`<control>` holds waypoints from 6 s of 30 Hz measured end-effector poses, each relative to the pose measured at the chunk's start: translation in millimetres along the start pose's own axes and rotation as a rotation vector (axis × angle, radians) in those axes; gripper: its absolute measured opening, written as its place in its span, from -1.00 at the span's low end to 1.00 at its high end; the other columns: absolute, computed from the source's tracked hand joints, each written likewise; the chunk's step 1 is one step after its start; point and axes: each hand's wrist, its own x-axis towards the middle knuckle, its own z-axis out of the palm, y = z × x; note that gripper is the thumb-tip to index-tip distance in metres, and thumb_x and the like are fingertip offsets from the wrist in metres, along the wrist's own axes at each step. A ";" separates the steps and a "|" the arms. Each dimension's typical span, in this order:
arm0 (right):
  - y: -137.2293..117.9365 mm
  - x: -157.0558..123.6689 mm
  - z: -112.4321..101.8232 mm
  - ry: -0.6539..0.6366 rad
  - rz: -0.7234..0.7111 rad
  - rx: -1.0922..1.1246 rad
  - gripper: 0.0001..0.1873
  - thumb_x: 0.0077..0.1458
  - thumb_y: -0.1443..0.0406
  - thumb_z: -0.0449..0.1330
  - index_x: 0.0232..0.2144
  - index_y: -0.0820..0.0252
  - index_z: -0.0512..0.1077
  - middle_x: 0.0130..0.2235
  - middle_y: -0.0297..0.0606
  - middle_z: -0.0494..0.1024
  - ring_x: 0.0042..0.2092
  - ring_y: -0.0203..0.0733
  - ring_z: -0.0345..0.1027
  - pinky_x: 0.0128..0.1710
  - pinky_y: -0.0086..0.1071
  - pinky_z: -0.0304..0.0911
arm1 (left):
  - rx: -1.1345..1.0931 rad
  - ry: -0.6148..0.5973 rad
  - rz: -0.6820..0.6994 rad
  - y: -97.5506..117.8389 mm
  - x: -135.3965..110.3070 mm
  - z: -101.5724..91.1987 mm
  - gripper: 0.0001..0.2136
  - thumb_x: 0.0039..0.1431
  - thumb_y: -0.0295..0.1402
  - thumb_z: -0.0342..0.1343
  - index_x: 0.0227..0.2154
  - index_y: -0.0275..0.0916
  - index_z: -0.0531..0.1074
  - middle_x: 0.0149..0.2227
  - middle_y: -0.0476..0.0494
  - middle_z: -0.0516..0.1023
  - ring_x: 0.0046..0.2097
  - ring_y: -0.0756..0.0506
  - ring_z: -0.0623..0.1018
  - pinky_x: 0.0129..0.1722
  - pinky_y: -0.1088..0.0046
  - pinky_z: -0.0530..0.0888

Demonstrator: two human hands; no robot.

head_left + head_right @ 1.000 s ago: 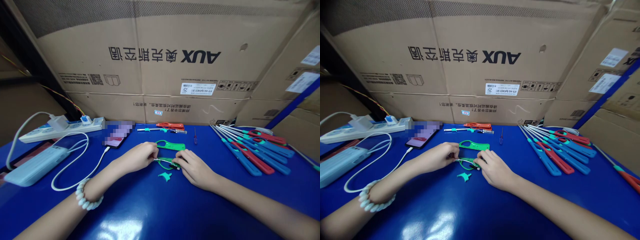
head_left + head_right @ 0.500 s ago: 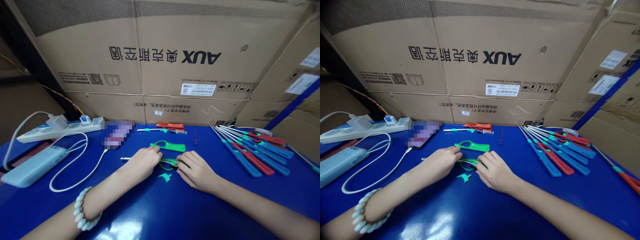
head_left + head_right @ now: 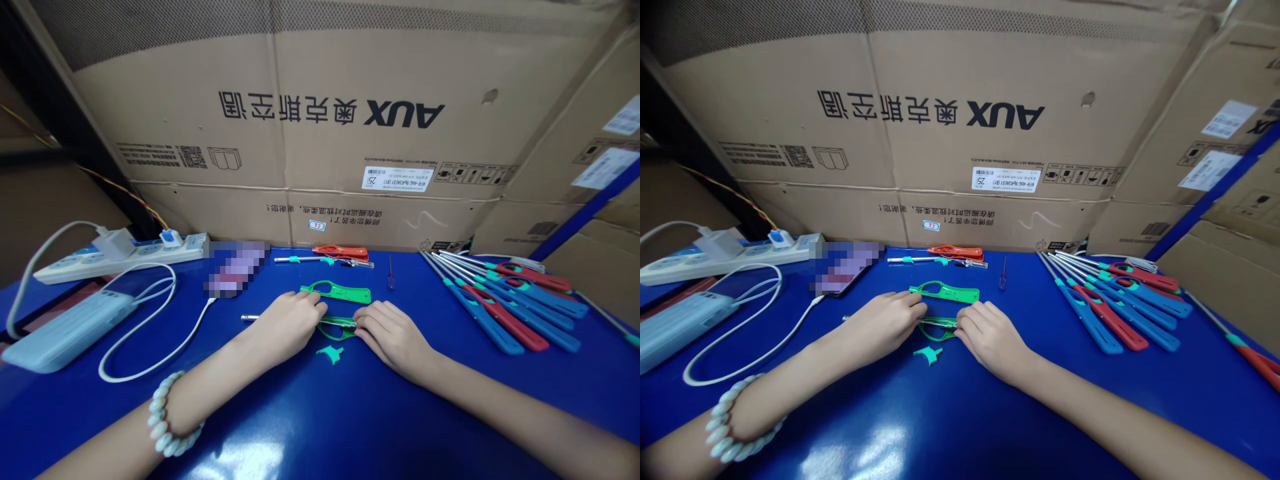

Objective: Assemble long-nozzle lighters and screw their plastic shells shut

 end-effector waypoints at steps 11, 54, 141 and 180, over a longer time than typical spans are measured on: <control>0.1 0.4 1.6 0.040 0.093 0.088 -0.83 0.28 0.35 0.02 -0.33 0.26 0.37 -0.31 -0.19 0.54 -0.29 -0.21 0.36 -0.30 -0.35 0.16 | 0.045 0.100 0.131 -2.4 6.5 13.5 -0.88 0.21 -0.55 0.03 -0.42 -0.33 0.41 -0.34 -0.15 0.46 -0.29 -0.12 0.49 -0.30 0.37 0.39; -5.8 6.4 -4.6 -0.107 0.257 0.272 -0.90 0.13 0.45 0.05 -0.37 0.17 0.27 -0.29 -0.22 0.40 -0.24 -0.15 0.26 -0.25 -0.29 0.23 | 0.020 0.163 0.207 -3.4 8.7 18.3 -0.84 0.25 -0.57 -0.06 -0.40 -0.34 0.38 -0.37 -0.16 0.44 -0.29 -0.11 0.47 -0.33 0.40 0.38; 8.4 3.5 4.9 -0.070 0.402 0.681 -0.89 0.16 0.36 0.14 -0.43 0.15 0.34 -0.31 -0.27 0.42 -0.19 -0.16 0.29 -0.13 -0.23 0.19 | -0.156 0.322 0.251 -2.7 16.2 31.6 -0.79 0.34 -0.41 -0.13 -0.30 -0.31 0.39 -0.34 -0.09 0.42 -0.32 -0.05 0.41 -0.26 0.45 0.37; 8.3 4.3 3.8 -0.071 0.403 0.657 -0.88 0.15 0.34 0.16 -0.45 0.15 0.37 -0.32 -0.29 0.45 -0.21 -0.17 0.31 -0.05 -0.15 0.12 | -0.239 0.232 0.275 -10.5 12.4 26.5 -0.77 0.30 -0.51 -0.13 -0.25 -0.32 0.46 -0.31 -0.15 0.45 -0.27 -0.07 0.46 -0.22 0.43 0.43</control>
